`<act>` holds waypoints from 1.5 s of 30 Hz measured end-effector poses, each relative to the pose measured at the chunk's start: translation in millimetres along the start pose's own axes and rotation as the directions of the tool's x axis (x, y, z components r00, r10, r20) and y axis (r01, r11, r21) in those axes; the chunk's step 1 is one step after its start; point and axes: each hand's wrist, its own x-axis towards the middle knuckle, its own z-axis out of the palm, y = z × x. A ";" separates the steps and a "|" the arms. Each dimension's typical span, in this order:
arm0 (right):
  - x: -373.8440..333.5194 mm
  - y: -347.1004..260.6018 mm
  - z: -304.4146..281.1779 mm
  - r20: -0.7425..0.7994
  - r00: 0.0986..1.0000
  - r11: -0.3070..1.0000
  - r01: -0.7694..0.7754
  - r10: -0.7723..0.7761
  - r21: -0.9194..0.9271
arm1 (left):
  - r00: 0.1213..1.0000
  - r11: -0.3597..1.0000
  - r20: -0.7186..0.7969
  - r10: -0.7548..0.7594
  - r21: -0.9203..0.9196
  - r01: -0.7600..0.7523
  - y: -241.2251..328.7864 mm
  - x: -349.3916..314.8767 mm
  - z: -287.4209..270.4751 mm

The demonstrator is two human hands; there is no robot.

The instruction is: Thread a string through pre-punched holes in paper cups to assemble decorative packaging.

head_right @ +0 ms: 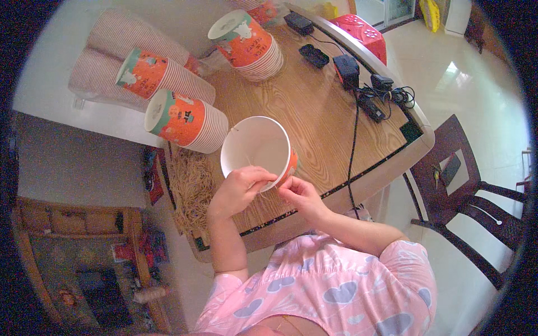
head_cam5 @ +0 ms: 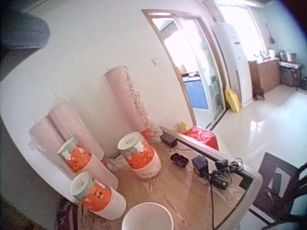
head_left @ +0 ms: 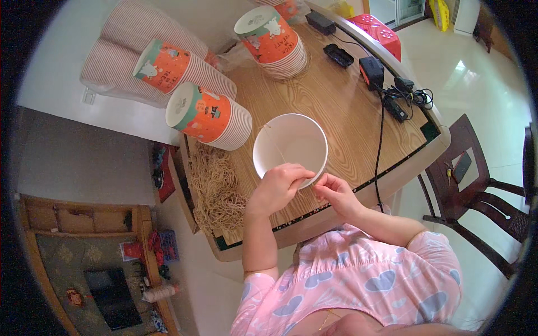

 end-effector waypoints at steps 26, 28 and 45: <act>23.6 -89.9 29.7 0.536 0.708 -0.119 0.549 -0.460 -0.828 | 0.831 0.979 -0.518 -0.202 -0.092 0.181 20.8 -23.5 22.9; 30.3 -89.1 25.1 0.553 0.810 -0.124 0.539 -0.193 -0.833 | 0.815 0.980 -0.545 -0.199 -0.108 0.167 19.4 -27.7 26.3; 38.4 -80.7 26.2 0.522 0.812 0.022 0.546 -0.262 -0.838 | 0.574 0.826 -0.618 -0.537 -0.523 0.209 15.7 -51.8 124.3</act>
